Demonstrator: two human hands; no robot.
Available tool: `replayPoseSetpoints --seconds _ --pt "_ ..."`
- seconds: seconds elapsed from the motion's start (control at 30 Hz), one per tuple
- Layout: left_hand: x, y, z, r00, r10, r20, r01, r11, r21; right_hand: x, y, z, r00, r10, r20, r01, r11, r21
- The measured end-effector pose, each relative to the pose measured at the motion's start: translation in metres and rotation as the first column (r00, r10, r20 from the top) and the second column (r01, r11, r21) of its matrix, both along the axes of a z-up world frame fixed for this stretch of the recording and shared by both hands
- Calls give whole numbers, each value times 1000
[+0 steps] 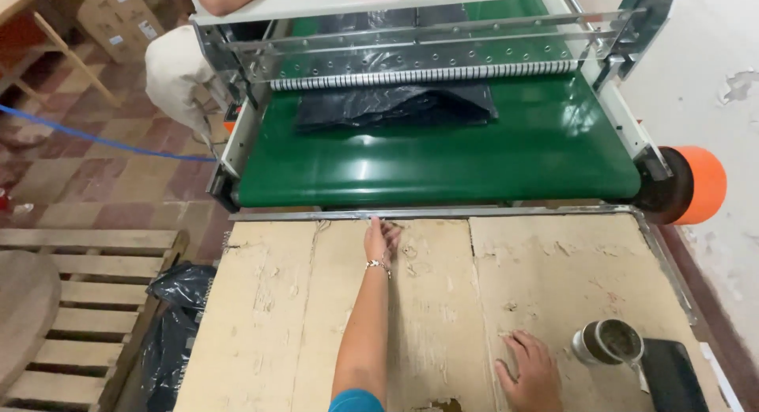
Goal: Catching plastic bags from a production machine, folding them on a workbench, and placing them into a collection bin.
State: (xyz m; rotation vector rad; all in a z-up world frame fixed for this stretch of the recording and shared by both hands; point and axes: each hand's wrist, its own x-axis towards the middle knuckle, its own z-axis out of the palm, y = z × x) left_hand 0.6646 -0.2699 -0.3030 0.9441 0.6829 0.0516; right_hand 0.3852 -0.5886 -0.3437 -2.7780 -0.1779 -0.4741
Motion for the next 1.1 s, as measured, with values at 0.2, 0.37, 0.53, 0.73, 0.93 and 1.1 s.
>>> replayPoseSetpoints --seconds 0.2,0.37,0.53,0.73,0.93,1.1 --pt "13 8 4 993 25 111 0 976 -219 -2 5 14 996 -23 -82 22 1000 -13" --pt "8 22 -2 976 30 218 55 925 -377 -3 7 18 992 -60 -112 58 998 -23" --pt "-51 33 22 970 237 -46 -228 834 -503 -5 11 32 987 -65 -144 75 995 65" --pt "-195 28 143 877 476 61 -428 833 -350 23 -10 -28 997 -77 -2 76 981 177" --pt "-353 36 274 763 585 276 -601 799 -30 5 26 90 985 -125 -119 169 841 514" --pt "-495 124 291 641 634 431 -762 590 266 -54 28 111 983 80 163 -148 872 466"
